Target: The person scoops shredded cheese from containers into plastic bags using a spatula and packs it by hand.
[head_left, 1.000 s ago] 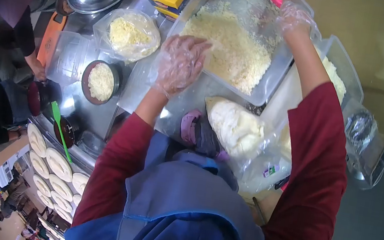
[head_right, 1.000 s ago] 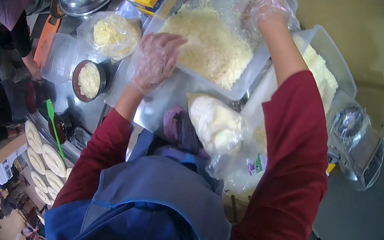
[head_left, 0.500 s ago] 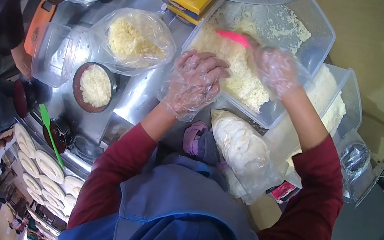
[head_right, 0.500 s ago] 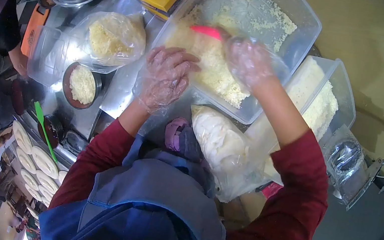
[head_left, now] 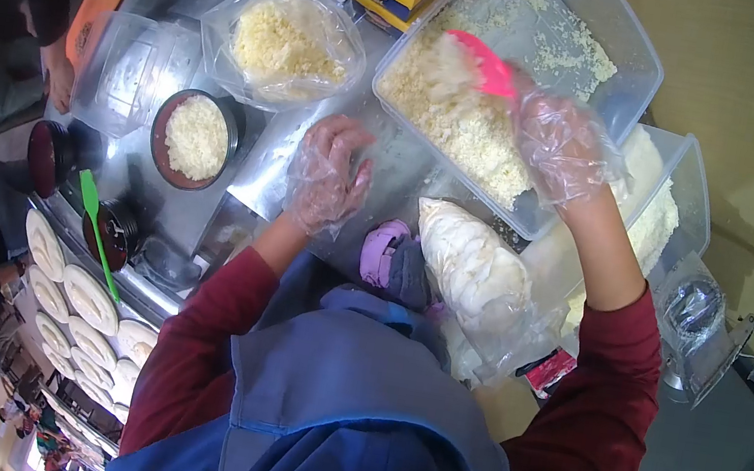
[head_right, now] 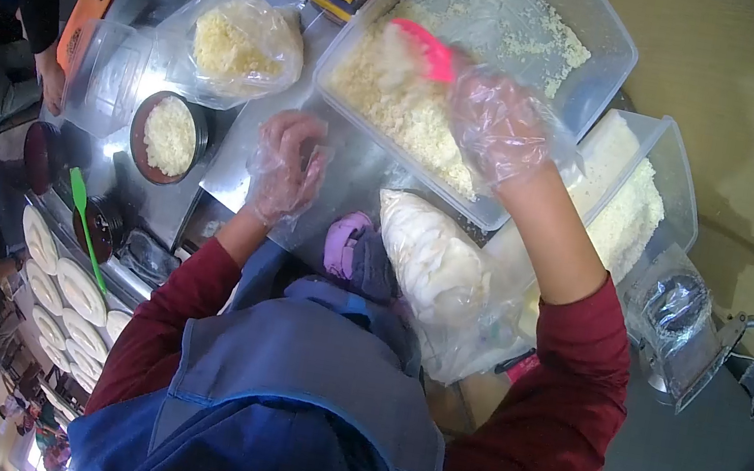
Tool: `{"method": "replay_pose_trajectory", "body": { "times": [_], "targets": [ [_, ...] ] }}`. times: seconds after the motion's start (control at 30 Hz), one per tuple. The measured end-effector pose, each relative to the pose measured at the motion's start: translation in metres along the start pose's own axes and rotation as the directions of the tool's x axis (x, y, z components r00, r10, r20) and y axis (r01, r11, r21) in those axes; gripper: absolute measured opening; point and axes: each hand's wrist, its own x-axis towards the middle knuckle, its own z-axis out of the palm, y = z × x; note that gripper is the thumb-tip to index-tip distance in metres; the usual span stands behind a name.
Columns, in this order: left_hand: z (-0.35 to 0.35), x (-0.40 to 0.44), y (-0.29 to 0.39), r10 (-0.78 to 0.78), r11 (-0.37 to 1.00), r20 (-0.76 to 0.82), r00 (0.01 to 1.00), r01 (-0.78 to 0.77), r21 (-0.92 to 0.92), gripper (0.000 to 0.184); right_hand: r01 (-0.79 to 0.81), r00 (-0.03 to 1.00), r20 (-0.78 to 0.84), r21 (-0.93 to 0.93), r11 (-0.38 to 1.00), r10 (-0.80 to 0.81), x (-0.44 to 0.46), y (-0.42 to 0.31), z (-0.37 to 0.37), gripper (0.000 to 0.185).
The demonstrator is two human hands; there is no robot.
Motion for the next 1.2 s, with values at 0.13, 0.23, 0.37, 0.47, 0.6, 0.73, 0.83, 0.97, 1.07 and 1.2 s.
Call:
{"method": "replay_pose_trajectory", "body": {
  "times": [0.13, 0.23, 0.37, 0.47, 0.6, 0.73, 0.83, 0.97, 1.07, 1.2],
  "targets": [
    [0.018, 0.003, -0.013, -0.010, 0.999, 0.012, 1.000, 0.009, 0.046, 0.046, 0.136, 0.986, -0.141, 0.396, 0.908, -0.086, 0.005, 0.037, 0.075, 0.047],
    [0.030, -0.001, -0.015, -0.058, 0.993, 0.052, 0.997, 0.052, 0.110, 0.051, -0.257, 0.940, 0.337, 0.628, 0.735, 0.040, 0.001, 0.063, 0.029, 0.049],
    [0.035, -0.002, -0.014, -0.072, 0.983, 0.094, 0.993, 0.054, 0.178, 0.053, -0.001, 0.972, 0.213, 0.424, 0.905, -0.099, -0.014, 0.022, 0.054, 0.042],
    [0.037, -0.002, -0.015, -0.084, 0.977, 0.095, 0.992, 0.063, 0.203, 0.053, -0.039, 0.997, 0.057, 0.940, 0.339, -0.044, -0.024, 0.092, 0.091, 0.032],
    [0.036, -0.002, -0.013, -0.103, 0.972, 0.121, 0.987, 0.074, 0.224, 0.052, -0.012, 0.972, -0.218, -0.415, 0.910, -0.086, -0.038, 0.098, 0.032, 0.018],
    [0.037, -0.001, -0.015, -0.105, 0.974, 0.113, 0.988, 0.080, 0.212, 0.053, 0.032, 0.999, -0.028, -0.212, 0.977, -0.039, -0.019, 0.082, 0.058, 0.012],
    [0.039, -0.004, -0.015, -0.100, 0.975, 0.104, 0.990, 0.077, 0.210, 0.053, 0.011, 0.996, -0.083, -0.063, 0.998, -0.016, -0.029, 0.054, 0.016, 0.012],
    [0.038, -0.002, -0.013, -0.117, 0.971, 0.114, 0.986, 0.090, 0.221, 0.054, 0.062, 0.785, -0.431, -0.660, 0.749, -0.445, 0.021, 0.178, 0.052, 0.021],
    [0.036, 0.002, -0.010, -0.097, 0.967, 0.110, 0.989, 0.067, 0.247, 0.054, -0.378, 0.912, -0.026, -0.443, 0.813, 0.409, 0.058, 0.120, 0.002, 0.026],
    [0.032, 0.004, -0.009, -0.081, 0.964, 0.132, 0.988, 0.044, 0.263, 0.056, -0.233, 0.963, 0.053, -0.335, 0.913, 0.266, 0.010, 0.093, 0.008, 0.022]
  ]
}}
